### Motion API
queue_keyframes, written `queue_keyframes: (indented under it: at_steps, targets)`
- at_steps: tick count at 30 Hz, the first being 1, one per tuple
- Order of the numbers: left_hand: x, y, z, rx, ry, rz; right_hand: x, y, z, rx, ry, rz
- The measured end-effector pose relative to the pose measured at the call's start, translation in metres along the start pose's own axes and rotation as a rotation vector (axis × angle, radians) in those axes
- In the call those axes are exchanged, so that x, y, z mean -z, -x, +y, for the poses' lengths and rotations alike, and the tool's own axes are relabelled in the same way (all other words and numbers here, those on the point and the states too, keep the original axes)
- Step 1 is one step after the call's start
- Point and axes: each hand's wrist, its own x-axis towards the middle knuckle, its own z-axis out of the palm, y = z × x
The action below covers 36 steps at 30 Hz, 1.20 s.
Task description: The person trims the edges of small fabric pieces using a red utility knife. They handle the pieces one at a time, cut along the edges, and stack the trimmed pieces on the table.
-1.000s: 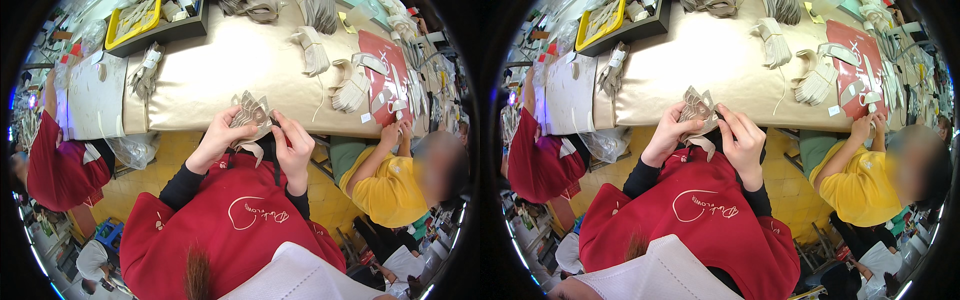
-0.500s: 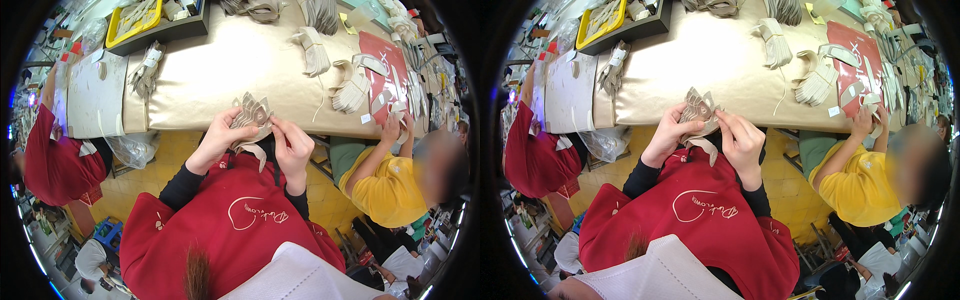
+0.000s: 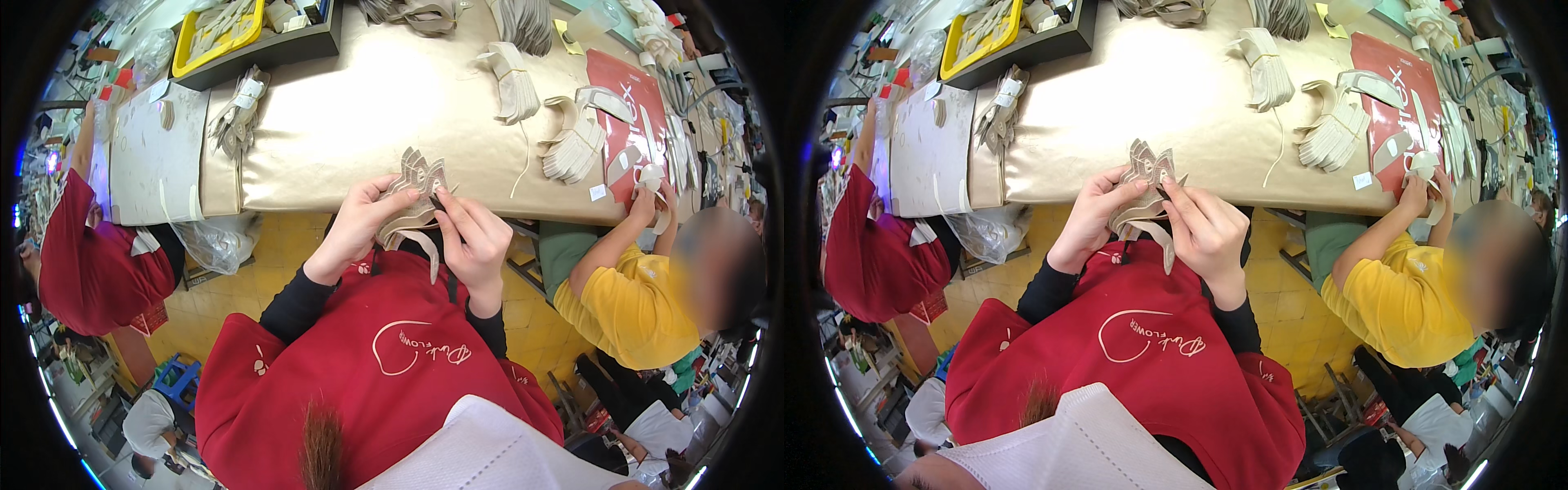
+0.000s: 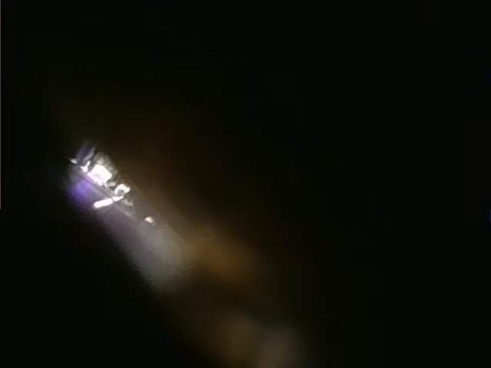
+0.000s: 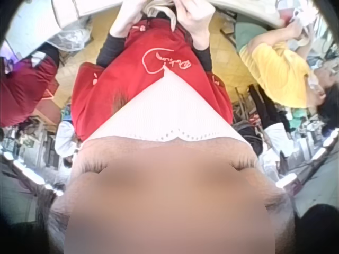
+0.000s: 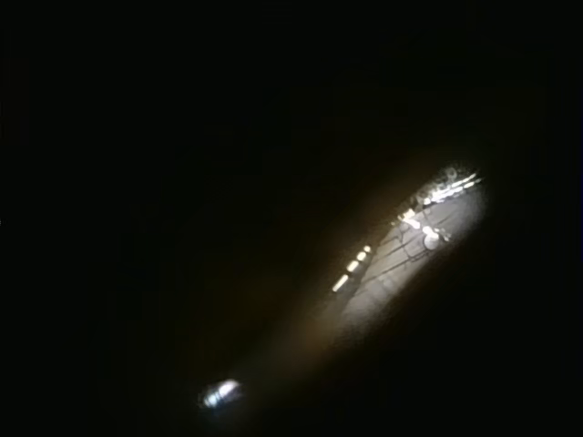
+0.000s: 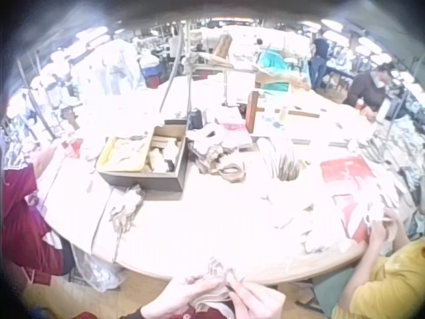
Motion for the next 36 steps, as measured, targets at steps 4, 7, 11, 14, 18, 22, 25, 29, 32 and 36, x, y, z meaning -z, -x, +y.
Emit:
queue_keyframes:
  at_steps: [4,7,11,14,18,22,25,29,32,36]
  targets:
    - [-0.001,-0.0005,-0.002,-0.045,-0.013,0.045,-0.002,0.0022,0.0009,0.004,0.05,-0.025]
    - [-0.0008,-0.0007,-0.0015,-0.048,-0.018,0.048,-0.0031,0.0033,0.0033,0.015,0.062,-0.014]
    - [-0.0006,-0.001,-0.0013,-0.045,-0.014,0.046,-0.0044,0.0044,0.0063,0.019,0.062,-0.005]
    - [0.0,-0.0009,-0.0017,-0.045,-0.011,0.05,-0.0053,0.0049,0.0067,0.02,0.08,-0.013]
    - [0.0012,-0.0008,-0.0006,-0.045,-0.023,0.034,-0.0079,0.0049,0.007,0.026,0.058,0.006]
    - [0.0008,0.0005,0.0017,-0.004,-0.021,0.03,-0.0095,0.0056,0.0081,0.037,0.053,0.009]
    - [-0.0008,0.0008,0.0019,-0.016,-0.009,0.033,-0.0083,0.0062,0.0085,0.043,0.051,-0.014]
    - [-0.001,0.0001,0.0004,-0.022,-0.03,0.044,-0.0067,0.0056,0.0074,0.018,0.023,-0.026]
    - [-0.0005,-0.0021,-0.0016,-0.024,-0.029,0.041,-0.0048,0.0053,0.0061,-0.023,0.002,-0.058]
    - [-0.0012,-0.0036,-0.0024,-0.027,0.006,0.034,-0.0068,0.0035,0.0066,-0.06,-0.054,-0.019]
